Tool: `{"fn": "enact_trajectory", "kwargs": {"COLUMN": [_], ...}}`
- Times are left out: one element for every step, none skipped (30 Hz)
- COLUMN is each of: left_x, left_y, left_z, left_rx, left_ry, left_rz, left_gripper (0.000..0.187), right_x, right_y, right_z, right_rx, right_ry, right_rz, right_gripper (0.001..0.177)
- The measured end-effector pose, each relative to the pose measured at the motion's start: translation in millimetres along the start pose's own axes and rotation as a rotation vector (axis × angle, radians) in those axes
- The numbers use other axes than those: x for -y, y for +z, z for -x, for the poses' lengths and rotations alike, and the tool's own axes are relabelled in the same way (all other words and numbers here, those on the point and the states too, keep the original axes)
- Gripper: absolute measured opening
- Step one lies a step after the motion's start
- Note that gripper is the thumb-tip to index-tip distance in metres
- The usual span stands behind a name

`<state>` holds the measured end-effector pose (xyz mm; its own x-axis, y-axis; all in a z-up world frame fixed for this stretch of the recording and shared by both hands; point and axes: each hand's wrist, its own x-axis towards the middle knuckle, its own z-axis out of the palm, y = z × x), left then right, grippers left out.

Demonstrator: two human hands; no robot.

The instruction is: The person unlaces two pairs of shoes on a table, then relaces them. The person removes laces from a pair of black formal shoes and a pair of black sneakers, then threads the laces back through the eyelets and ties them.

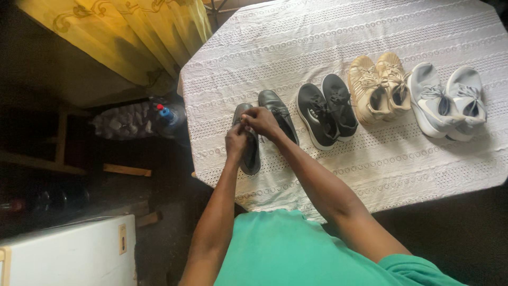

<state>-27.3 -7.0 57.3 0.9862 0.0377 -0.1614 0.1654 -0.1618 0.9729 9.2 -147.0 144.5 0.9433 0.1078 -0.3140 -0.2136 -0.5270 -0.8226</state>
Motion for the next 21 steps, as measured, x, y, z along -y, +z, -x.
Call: {"fn": "enact_trajectory", "kwargs": {"left_x": [-6.9,-13.1,-18.1,-21.7,-24.3,-25.9,-27.1,-28.5,-29.4,-29.4,-29.0,-27.6,-25.7,-23.2,-20.2,-17.5,-14.8,-12.1,-9.7,-8.9,-9.3], "left_y": [-1.2,-2.8,-3.6,-5.7,-8.2,-11.0,-13.7,-13.8,-14.5,-17.0,-18.2,-19.0,-19.2,-20.4,-20.5,-17.2,-14.6,-12.5,-10.6,-9.2,-7.3], "left_z": [0.1,-1.6,-3.3,-4.4,-5.3,-6.1,-6.9,-8.1,-8.8,-7.8,-6.8,-4.9,-3.0,0.0,3.4,6.2,9.3,14.0,19.5,22.5,24.7], "left_rx": [-0.015,-0.033,-0.028,-0.025,-0.022,-0.029,-0.035,-0.038,-0.029,-0.021,-0.014,-0.001,0.012,0.024,0.042,0.065,0.088,0.107,0.127,0.146,0.157], "left_ry": [-0.039,-0.077,-0.07,-0.066,-0.06,-0.102,-0.145,-0.187,-0.157,-0.128,-0.099,-0.094,-0.09,-0.087,-0.112,-0.137,-0.162,-0.152,-0.141,-0.126,-0.106], "left_rz": [0.016,0.033,0.16,0.286,0.412,0.485,0.558,0.632,0.655,0.677,0.699,0.672,0.645,0.615,0.627,0.641,0.654,0.639,0.624,0.609,0.572], "left_gripper": [0.024,0.025,0.025,0.026,0.027,0.026,0.026,0.026,0.026,0.025,0.025,0.025,0.025,0.026,0.027,0.028,0.03,0.031,0.032,0.034,0.034], "right_x": [-2.7,-4.4,-6.5,-9.1,-11.3,-13.4,-15.4,-17.6,-18.9,-19.6,-19.4,-18.7,-17.9,-16.5,-14.6,-13.0,-11.6,-10.6,-9.3,-7.2,-5.3], "right_y": [-2.1,-3.2,-3.9,-3.0,-1.6,0.5,2.7,2.5,2.7,4.6,5.0,5.1,4.4,5.0,4.8,1.2,-1.9,-4.7,-6.2,-6.8,-6.4], "right_z": [2.9,4.6,7.5,12.2,17.1,22.5,28.7,34.6,40.0,45.5,48.9,50.9,52.7,54.6,54.9,53.9,53.2,53.8,54.5,54.3,54.4], "right_rx": [-0.008,-0.015,-0.027,-0.035,-0.043,0.007,0.058,0.104,0.092,0.082,0.073,0.045,0.017,-0.01,-0.015,-0.025,-0.035,-0.034,-0.033,-0.033,-0.027], "right_ry": [-0.04,-0.083,-0.135,-0.188,-0.241,-0.239,-0.238,-0.234,-0.191,-0.147,-0.103,-0.112,-0.12,-0.128,-0.137,-0.144,-0.151,-0.135,-0.119,-0.106,-0.099], "right_rz": [-0.027,-0.053,-0.05,-0.049,-0.047,-0.036,-0.025,-0.012,0.047,0.104,0.162,0.094,0.025,-0.046,-0.063,-0.079,-0.095,-0.086,-0.077,-0.066,-0.073], "right_gripper": [0.031,0.03,0.03,0.029,0.029,0.031,0.033,0.036,0.031,0.027,0.024,0.024,0.024,0.025,0.026,0.028,0.03,0.029,0.028,0.028,0.027]}}
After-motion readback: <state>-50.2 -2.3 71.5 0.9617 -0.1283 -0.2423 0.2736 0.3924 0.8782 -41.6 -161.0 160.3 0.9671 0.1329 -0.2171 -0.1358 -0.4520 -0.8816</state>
